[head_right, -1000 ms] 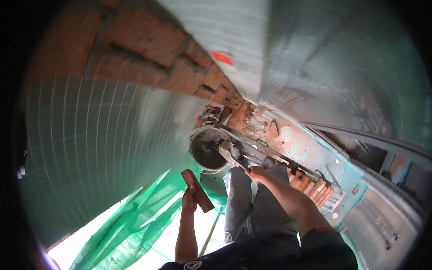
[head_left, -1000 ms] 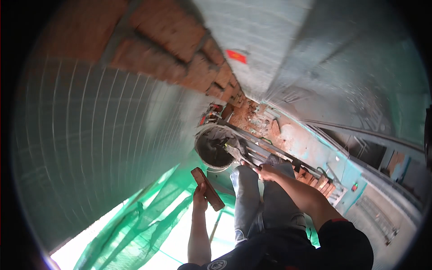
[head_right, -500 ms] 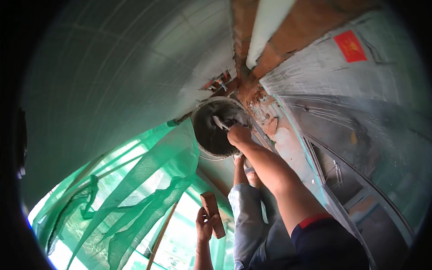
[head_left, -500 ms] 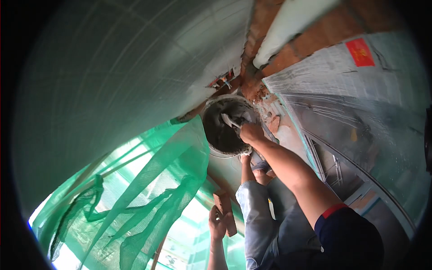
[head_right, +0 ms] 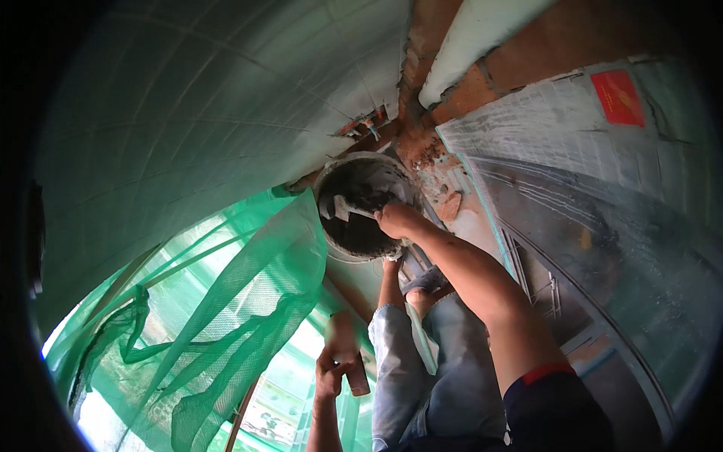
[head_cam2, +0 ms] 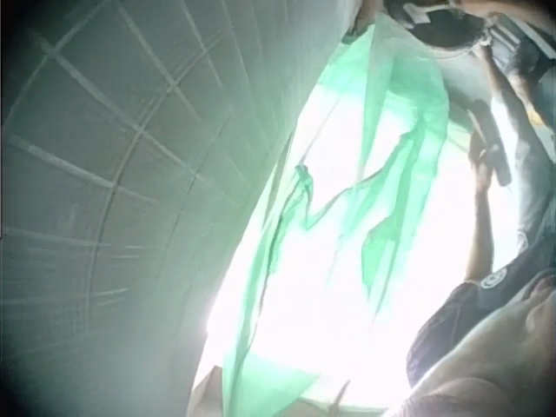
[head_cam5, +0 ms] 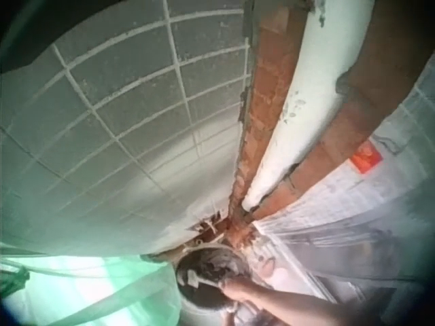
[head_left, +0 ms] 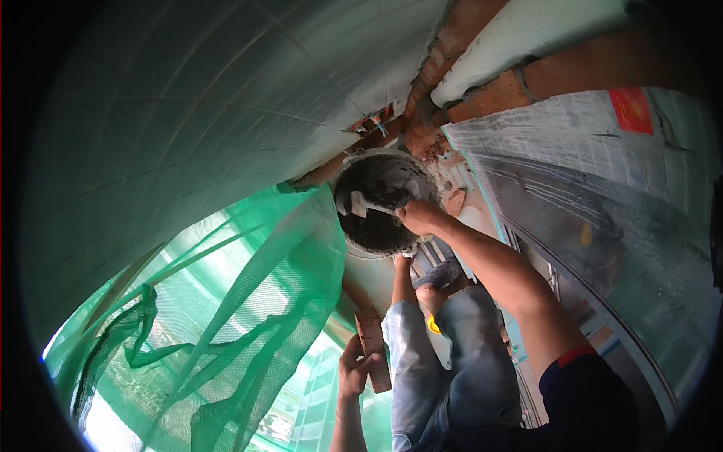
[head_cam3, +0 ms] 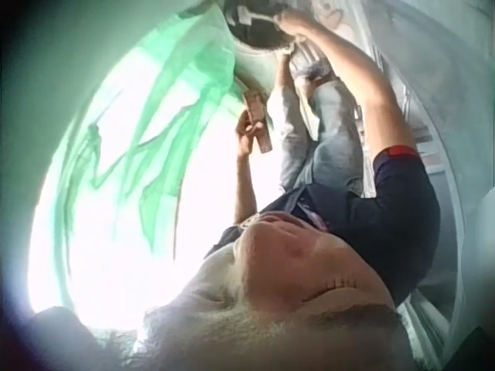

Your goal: The person lays bricks around a white pipe by applying mortar with a trowel and pressing each brick into place.

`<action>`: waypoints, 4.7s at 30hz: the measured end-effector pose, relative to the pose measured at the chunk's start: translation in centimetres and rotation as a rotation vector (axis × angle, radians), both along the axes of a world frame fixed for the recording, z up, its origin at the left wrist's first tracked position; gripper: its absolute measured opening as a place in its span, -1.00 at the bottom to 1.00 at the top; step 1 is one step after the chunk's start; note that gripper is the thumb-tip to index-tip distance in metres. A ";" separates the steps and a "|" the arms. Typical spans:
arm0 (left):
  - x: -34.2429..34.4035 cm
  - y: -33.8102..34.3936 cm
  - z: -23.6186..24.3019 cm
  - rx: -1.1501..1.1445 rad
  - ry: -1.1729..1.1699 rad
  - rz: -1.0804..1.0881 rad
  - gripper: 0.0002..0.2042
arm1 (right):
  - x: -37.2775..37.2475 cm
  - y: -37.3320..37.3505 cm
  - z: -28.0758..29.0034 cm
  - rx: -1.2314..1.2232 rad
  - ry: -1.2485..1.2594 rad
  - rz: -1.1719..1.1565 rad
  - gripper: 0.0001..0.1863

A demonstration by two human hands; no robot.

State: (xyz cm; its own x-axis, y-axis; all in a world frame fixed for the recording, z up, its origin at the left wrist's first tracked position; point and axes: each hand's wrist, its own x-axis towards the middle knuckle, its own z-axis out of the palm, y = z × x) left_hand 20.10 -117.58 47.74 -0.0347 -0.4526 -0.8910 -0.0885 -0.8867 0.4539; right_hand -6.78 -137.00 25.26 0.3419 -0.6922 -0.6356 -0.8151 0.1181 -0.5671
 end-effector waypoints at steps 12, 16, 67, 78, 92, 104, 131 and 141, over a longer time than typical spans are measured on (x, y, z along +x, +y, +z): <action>-5.2 -2.3 5.0 -0.187 0.530 0.331 -0.31 | -10.7 10.8 7.3 0.358 -0.367 -0.730 -0.43; -7.3 -4.3 7.4 -0.187 0.592 0.421 -0.43 | -14.2 16.6 13.8 0.274 -0.494 -0.842 -0.53; -17.4 -16.0 45.3 -1.876 -0.538 -0.011 -0.61 | -11.8 28.6 71.0 -1.029 -0.021 -0.561 -0.76; -18.2 -14.5 47.5 -1.947 -0.621 0.061 -0.55 | -7.9 25.2 64.6 -0.967 -0.104 -0.642 -0.67; -4.2 -15.6 34.4 -1.369 0.707 0.452 -0.53 | -7.1 16.3 34.0 0.281 -0.330 -0.753 -0.50; -2.2 -10.7 18.3 -0.656 0.341 0.537 -0.68 | 8.6 8.2 -4.8 0.092 -0.017 -0.839 -0.59; -5.7 -14.7 27.6 -1.102 0.204 0.332 -0.36 | -9.1 18.8 43.5 0.155 -0.893 -1.082 -0.70; -12.8 -14.4 43.4 -1.675 -0.381 0.009 -0.42 | -7.1 22.4 61.5 -0.649 -0.276 -0.785 -0.74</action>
State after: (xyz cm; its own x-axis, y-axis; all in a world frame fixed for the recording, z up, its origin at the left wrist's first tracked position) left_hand 7.29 -131.97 91.15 0.0579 -0.8262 0.5604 -0.4008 0.4948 0.7710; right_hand -13.88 -114.57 86.75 -0.2728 -0.9615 -0.0327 -0.4746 0.1641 -0.8648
